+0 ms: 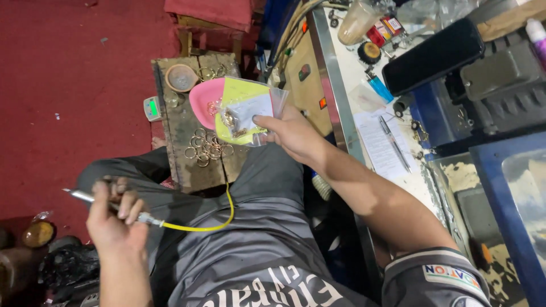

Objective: A person uses a pneumatic tool to work on a ring at a jewelry workbench and then handles several small bags of jewelry.

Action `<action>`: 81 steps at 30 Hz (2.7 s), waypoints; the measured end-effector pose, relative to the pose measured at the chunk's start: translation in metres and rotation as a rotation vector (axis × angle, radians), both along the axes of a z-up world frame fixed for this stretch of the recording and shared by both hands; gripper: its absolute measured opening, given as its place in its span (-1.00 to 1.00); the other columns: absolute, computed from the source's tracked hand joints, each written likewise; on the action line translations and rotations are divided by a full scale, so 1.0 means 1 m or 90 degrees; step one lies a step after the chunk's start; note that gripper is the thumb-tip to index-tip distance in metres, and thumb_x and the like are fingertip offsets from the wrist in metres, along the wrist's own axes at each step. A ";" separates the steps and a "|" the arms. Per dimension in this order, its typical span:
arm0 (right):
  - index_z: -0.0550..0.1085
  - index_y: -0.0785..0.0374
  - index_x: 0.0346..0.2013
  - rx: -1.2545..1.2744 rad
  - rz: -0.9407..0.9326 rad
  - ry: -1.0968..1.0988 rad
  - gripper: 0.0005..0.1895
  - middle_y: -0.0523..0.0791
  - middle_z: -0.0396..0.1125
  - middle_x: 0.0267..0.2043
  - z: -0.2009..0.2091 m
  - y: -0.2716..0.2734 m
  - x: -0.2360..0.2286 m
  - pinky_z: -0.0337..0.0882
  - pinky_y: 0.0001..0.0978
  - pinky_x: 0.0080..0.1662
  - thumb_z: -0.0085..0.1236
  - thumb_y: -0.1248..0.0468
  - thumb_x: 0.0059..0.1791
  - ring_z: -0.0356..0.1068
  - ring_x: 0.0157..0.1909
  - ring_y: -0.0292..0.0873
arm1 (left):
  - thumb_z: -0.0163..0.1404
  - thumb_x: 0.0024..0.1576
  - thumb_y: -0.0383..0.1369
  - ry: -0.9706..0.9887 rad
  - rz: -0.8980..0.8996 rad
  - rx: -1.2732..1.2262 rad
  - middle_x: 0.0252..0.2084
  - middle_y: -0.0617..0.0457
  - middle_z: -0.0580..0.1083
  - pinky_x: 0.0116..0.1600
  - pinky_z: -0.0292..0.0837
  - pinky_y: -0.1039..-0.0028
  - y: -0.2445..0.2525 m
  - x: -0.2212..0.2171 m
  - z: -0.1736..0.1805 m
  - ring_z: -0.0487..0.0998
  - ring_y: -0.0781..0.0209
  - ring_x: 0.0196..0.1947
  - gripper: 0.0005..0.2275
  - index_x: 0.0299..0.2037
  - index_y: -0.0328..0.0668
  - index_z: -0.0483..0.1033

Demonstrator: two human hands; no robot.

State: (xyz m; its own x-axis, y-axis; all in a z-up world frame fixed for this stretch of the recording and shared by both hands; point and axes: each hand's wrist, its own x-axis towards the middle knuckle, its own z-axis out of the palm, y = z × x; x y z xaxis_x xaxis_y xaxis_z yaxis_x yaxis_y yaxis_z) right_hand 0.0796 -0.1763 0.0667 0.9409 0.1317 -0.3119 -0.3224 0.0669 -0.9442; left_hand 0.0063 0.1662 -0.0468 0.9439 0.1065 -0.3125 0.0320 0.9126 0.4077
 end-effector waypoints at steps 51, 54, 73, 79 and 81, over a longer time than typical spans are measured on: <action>0.41 0.12 0.32 -0.975 0.150 0.022 -0.43 0.02 0.28 0.24 0.088 -0.180 -0.017 0.30 0.00 0.06 0.06 0.44 -0.02 0.24 0.27 0.09 | 0.15 -0.05 -0.57 -0.061 -0.183 0.352 -0.04 -0.11 0.57 0.03 0.56 0.37 -0.106 -0.018 0.064 0.61 0.09 -0.11 -0.61 0.03 -0.42 0.49; 0.54 0.30 0.14 -0.990 0.093 -0.075 -0.67 0.05 0.45 0.15 0.076 -0.188 -0.013 0.41 0.06 0.01 0.10 0.25 0.10 0.41 0.10 0.13 | 0.15 -0.04 -0.58 -0.059 -0.178 0.367 -0.11 -0.06 0.57 0.00 0.56 0.40 -0.103 -0.020 0.063 0.61 0.14 -0.16 -0.68 -0.03 -0.39 0.52; 0.39 0.20 -0.03 -0.670 -0.193 -0.147 -0.88 -0.30 0.41 -0.38 0.085 -0.206 -0.017 0.31 -0.46 -0.13 0.00 0.39 0.13 0.33 -0.24 -0.41 | 0.15 -0.03 -0.57 -0.050 -0.191 0.360 -0.11 -0.03 0.57 -0.03 0.56 0.41 -0.099 -0.020 0.064 0.60 0.15 -0.16 -0.67 -0.02 -0.35 0.51; 0.53 0.14 -0.06 -0.494 -0.215 -0.113 -0.76 -0.21 0.42 -0.14 0.088 -0.203 -0.017 0.59 -0.50 0.15 -0.10 0.16 0.20 0.46 -0.01 -0.35 | 0.14 -0.05 -0.57 -0.052 -0.187 0.355 -0.04 -0.07 0.56 0.04 0.55 0.38 -0.101 -0.020 0.064 0.61 0.11 -0.10 -0.61 0.04 -0.38 0.49; 0.53 0.19 0.02 -0.397 -0.176 -0.165 -0.70 -0.14 0.50 -0.01 0.078 -0.217 -0.013 0.58 -0.52 0.09 -0.14 0.13 0.22 0.52 0.03 -0.29 | 0.14 -0.05 -0.57 -0.052 -0.179 0.350 -0.04 -0.09 0.56 0.05 0.56 0.38 -0.101 -0.020 0.062 0.61 0.11 -0.10 -0.61 0.04 -0.39 0.48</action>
State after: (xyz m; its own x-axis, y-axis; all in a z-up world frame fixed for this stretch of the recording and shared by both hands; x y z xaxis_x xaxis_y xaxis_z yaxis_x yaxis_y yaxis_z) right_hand 0.0665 -0.3930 0.1443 0.9678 -0.2513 -0.0132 -0.1319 -0.4617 -0.8772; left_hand -0.0135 0.0654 0.0155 0.9778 -0.0250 -0.2082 0.1895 0.5302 0.8264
